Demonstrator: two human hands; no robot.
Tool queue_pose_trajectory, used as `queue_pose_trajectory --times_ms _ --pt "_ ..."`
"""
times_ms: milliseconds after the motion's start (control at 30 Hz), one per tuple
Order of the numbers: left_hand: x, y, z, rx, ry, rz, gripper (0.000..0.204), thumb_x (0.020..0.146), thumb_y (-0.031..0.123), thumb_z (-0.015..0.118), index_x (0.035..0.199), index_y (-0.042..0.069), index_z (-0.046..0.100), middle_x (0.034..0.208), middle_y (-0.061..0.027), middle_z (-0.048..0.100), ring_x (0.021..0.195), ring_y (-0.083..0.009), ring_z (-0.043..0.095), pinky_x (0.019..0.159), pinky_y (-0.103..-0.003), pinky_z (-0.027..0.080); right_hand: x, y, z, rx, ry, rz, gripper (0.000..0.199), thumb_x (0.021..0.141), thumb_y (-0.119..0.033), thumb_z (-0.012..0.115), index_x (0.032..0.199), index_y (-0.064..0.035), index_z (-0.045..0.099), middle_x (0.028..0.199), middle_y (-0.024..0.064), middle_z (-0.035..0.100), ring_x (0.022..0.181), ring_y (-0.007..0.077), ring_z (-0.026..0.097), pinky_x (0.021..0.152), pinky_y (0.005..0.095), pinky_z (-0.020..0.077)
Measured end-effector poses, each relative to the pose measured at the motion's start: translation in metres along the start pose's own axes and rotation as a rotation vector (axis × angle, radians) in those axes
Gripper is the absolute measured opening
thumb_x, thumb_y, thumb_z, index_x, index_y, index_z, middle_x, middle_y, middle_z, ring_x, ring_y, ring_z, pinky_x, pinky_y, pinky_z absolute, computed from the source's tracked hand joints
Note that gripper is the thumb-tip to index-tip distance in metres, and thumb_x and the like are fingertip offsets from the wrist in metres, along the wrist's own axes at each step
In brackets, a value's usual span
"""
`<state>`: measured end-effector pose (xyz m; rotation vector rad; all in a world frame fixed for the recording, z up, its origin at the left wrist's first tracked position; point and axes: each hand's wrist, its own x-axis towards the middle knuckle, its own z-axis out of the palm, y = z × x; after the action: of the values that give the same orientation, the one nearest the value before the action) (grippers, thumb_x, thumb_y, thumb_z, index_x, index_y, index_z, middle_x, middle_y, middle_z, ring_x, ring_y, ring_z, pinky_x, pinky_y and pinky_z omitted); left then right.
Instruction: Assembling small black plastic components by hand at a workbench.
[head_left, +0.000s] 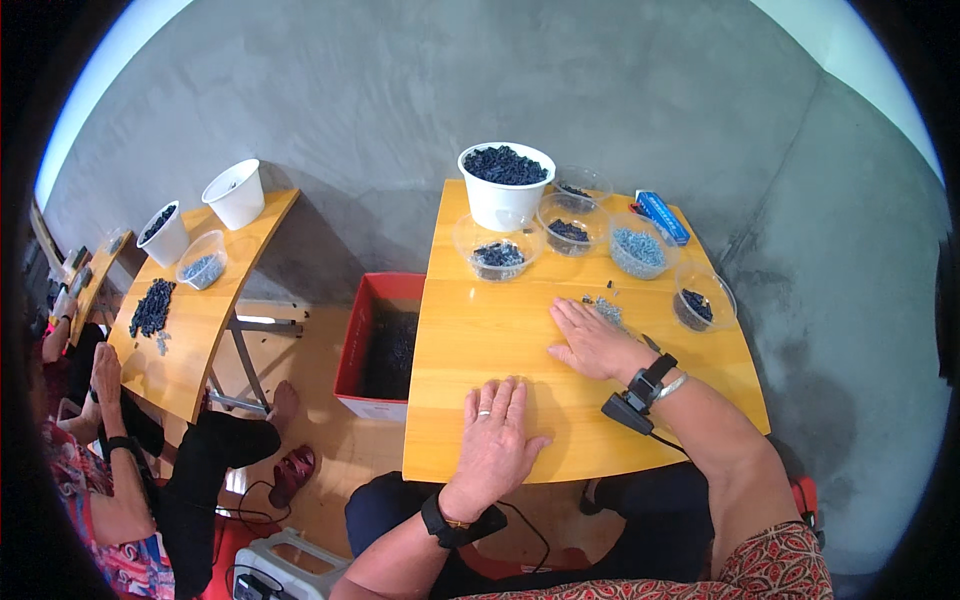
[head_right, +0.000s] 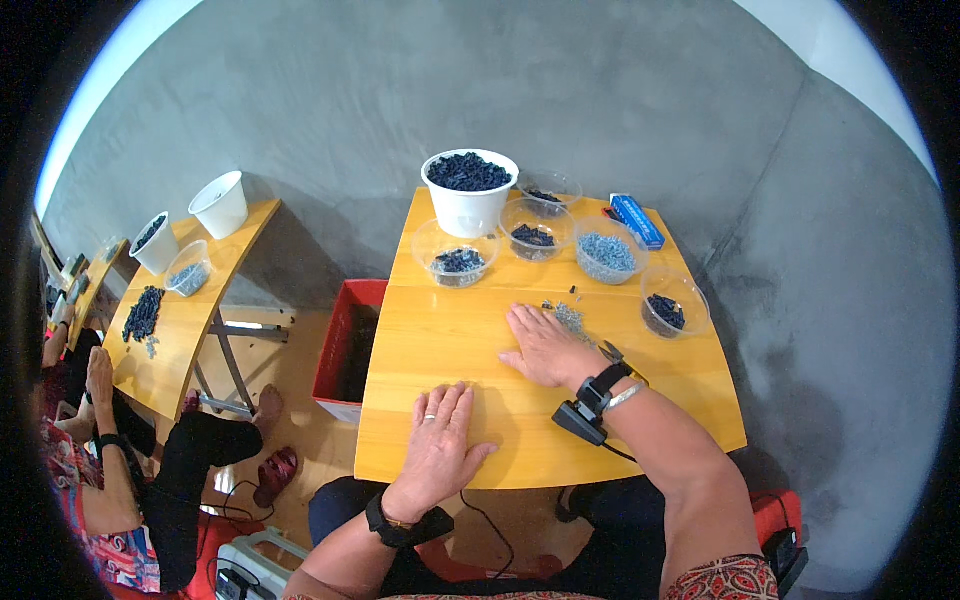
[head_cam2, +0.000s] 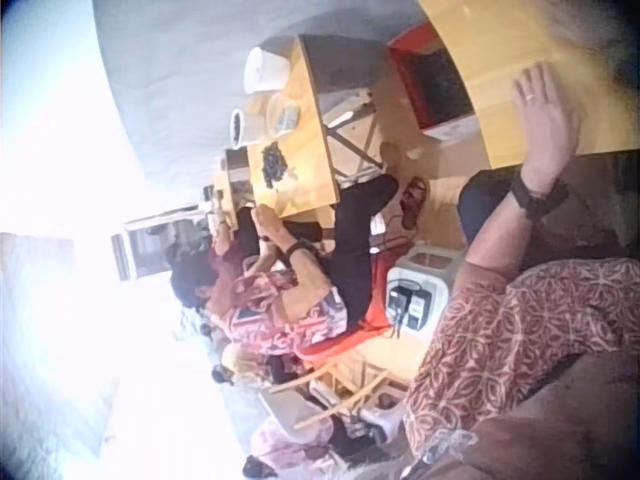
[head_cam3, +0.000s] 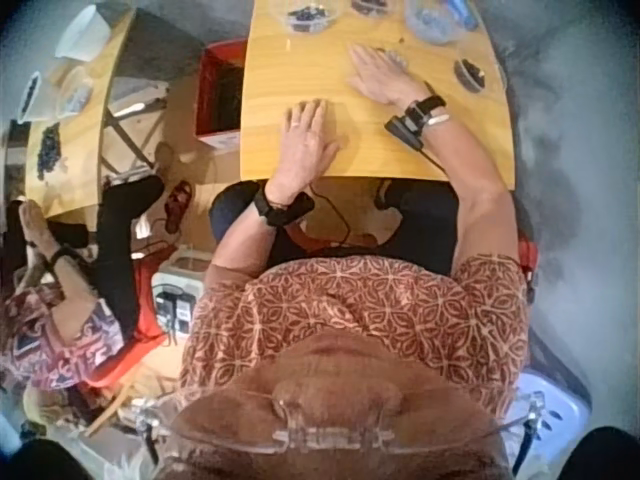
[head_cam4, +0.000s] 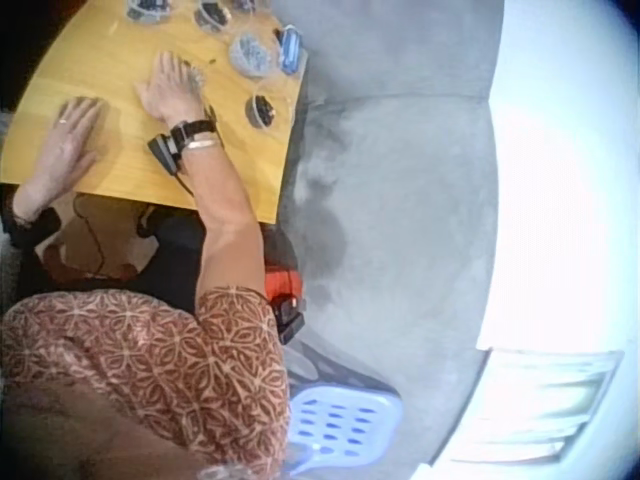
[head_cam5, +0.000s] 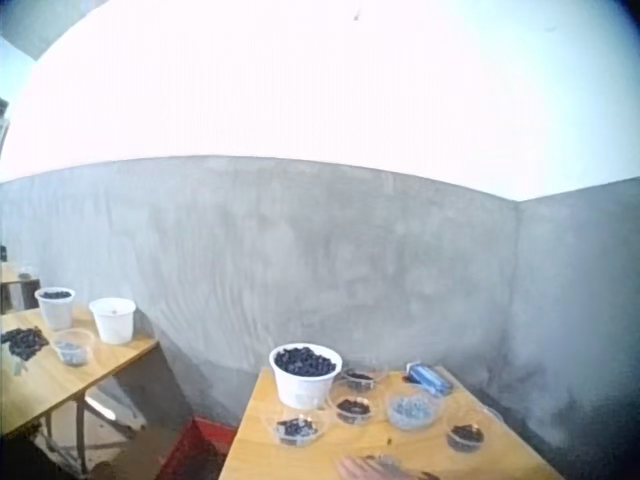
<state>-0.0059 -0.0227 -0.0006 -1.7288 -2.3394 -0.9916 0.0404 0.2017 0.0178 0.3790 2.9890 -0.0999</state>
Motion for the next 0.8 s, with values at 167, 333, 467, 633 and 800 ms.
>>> queue_pose_trajectory --times_ms 167,333,467,633,800 --pt "0.001 -0.001 -0.001 0.037 -0.013 0.024 0.064 0.067 0.023 0.067 0.116 -0.008 0.041 0.119 -0.0223 0.042 0.112 -0.0366 0.037 0.095 -0.048 0.025 -0.003 -0.005 -0.029 0.061 0.185 -0.115 0.054 0.082 -0.026 0.048 0.123 0.0039 0.032 0.128 0.0188 0.034 0.122 0.0308 0.027 0.102 0.0409 0.0184" --pt "-0.002 0.000 0.002 0.007 -0.025 -0.027 0.071 0.066 0.022 0.068 0.120 -0.009 0.033 0.121 -0.0237 0.039 0.113 -0.0377 0.036 0.096 -0.049 0.024 0.035 -0.028 -0.050 0.135 0.573 -0.275 0.047 0.077 -0.011 0.055 0.120 0.0000 0.040 0.118 0.0193 0.043 0.114 0.0330 0.037 0.100 0.0440 0.0227" --pt "-0.003 -0.002 0.008 0.028 0.034 -0.141 0.082 0.064 0.022 0.070 0.124 -0.011 0.024 0.123 -0.0266 0.035 0.115 -0.0393 0.033 0.098 -0.049 0.021 0.074 -0.020 -0.042 0.037 0.575 -0.219 0.034 0.077 -0.008 0.053 0.111 -0.0026 0.048 0.108 0.0176 0.050 0.109 0.0309 0.042 0.100 0.0437 0.0224" --pt "-0.001 -0.002 0.003 0.049 0.020 -0.172 0.083 0.063 0.023 0.070 0.124 -0.011 0.024 0.123 -0.0271 0.033 0.116 -0.0400 0.031 0.098 -0.049 0.020 0.070 -0.011 -0.048 0.074 0.174 -0.078 0.019 0.077 -0.006 0.052 0.096 -0.0052 0.055 0.098 0.0125 0.055 0.106 0.0264 0.045 0.099 0.0431 0.0231" --pt "0.001 -0.001 0.008 0.065 -0.021 -0.137 0.082 0.064 0.022 0.069 0.124 -0.010 0.025 0.123 -0.0264 0.035 0.115 -0.0398 0.033 0.098 -0.050 0.020 0.040 0.009 -0.043 0.106 0.335 -0.241 0.014 0.080 -0.011 0.049 0.088 -0.0076 0.059 0.089 0.0090 0.058 0.099 0.0239 0.050 0.095 0.0454 0.0250"
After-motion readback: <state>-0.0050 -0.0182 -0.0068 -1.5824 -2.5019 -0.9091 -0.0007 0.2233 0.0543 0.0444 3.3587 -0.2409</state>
